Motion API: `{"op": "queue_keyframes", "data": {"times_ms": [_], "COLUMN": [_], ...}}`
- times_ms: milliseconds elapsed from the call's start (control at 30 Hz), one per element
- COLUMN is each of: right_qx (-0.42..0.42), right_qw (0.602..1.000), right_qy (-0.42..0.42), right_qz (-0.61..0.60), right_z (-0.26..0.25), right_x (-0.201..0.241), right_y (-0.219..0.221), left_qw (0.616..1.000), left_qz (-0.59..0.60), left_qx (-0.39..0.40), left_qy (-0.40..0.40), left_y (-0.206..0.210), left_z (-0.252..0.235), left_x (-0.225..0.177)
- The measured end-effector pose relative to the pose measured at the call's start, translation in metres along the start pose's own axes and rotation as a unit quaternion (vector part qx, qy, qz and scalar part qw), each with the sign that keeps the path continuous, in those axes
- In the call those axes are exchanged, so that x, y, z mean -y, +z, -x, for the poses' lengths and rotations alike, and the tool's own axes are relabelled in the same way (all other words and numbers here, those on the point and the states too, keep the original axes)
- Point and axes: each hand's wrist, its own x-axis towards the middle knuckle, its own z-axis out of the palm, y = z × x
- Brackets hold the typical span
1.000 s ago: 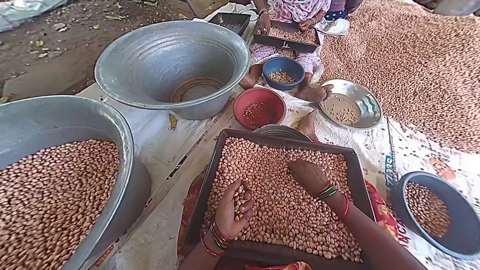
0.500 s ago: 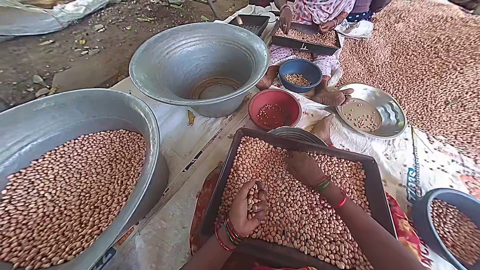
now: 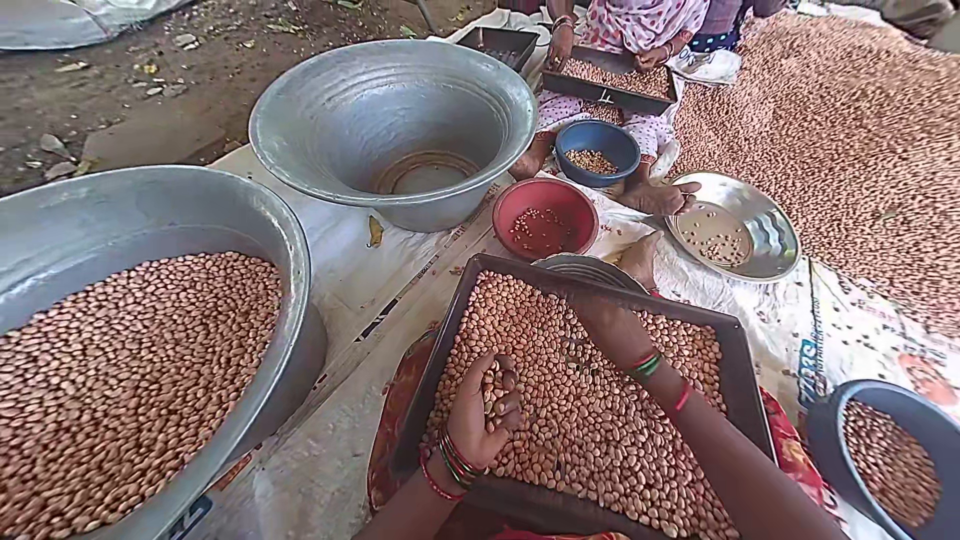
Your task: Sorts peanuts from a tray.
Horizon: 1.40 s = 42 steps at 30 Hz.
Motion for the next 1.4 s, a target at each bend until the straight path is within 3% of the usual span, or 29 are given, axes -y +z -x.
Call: {"op": "queue_keyframes", "data": {"times_ms": [33,100,167,400,500,600,667,733,800,933,1000,1067,1200,1267,1333,1400], "right_qx": [0.008,0.122,0.179,0.239,0.204,0.165,0.218,0.232,0.183,0.166,0.088,-0.013,0.077,0.049,0.018,0.046], "right_qw": [1.000,0.988,0.974,0.946,0.966,0.982,0.974,0.972,0.982,0.985,0.991,0.984,0.959,0.966,0.977,0.983], "right_qy": [0.009,0.065,0.102,0.214,0.162,0.018,-0.026,-0.038,-0.050,-0.016,-0.004,-0.046,-0.163,-0.147,-0.074,-0.010], "right_qz": [0.027,0.070,0.090,0.059,0.002,-0.090,-0.065,-0.021,-0.008,-0.042,-0.105,-0.171,-0.218,-0.209,-0.199,-0.179], "right_z": [-0.013,-0.030,-0.038,-0.037,-0.028,-0.016,-0.015,-0.016,-0.013,-0.009,-0.005,0.003,0.011,0.001,-0.020,-0.039], "right_x": [0.004,0.018,0.029,0.026,0.026,0.045,0.061,0.069,0.071,0.072,0.074,0.086,0.111,0.106,0.087,0.065], "right_y": [0.008,0.008,0.006,-0.006,-0.007,0.000,0.006,0.021,0.036,0.039,0.033,0.018,-0.021,-0.019,-0.010,0.009], "left_qw": [1.000,1.000,0.999,0.998,0.998,0.998,0.998,0.998,0.998,0.998,0.998,0.998,0.997,0.997,0.997,0.997], "left_qz": [0.005,0.019,0.027,0.036,0.037,0.034,0.030,0.030,0.029,0.023,0.011,-0.008,-0.017,0.010,0.014,0.029], "left_qx": [-0.004,-0.009,-0.011,-0.022,-0.012,-0.020,-0.024,-0.024,-0.020,0.005,0.005,-0.008,0.017,0.043,0.053,0.060], "left_qy": [0.008,0.024,0.033,0.044,0.046,0.043,0.042,0.043,0.046,0.051,0.054,0.055,0.079,0.067,0.049,0.044], "left_y": [-0.001,-0.002,-0.001,0.002,0.000,0.001,0.003,0.003,-0.001,-0.004,-0.005,-0.007,-0.011,-0.012,-0.015,-0.018], "left_z": [0.000,0.001,-0.001,-0.001,-0.001,-0.002,-0.002,-0.002,-0.002,-0.005,-0.007,-0.008,-0.008,-0.009,-0.009,-0.009], "left_x": [0.000,-0.001,-0.002,-0.001,-0.001,-0.002,-0.001,-0.001,-0.001,0.002,0.002,0.003,0.005,0.004,0.002,0.001]}}
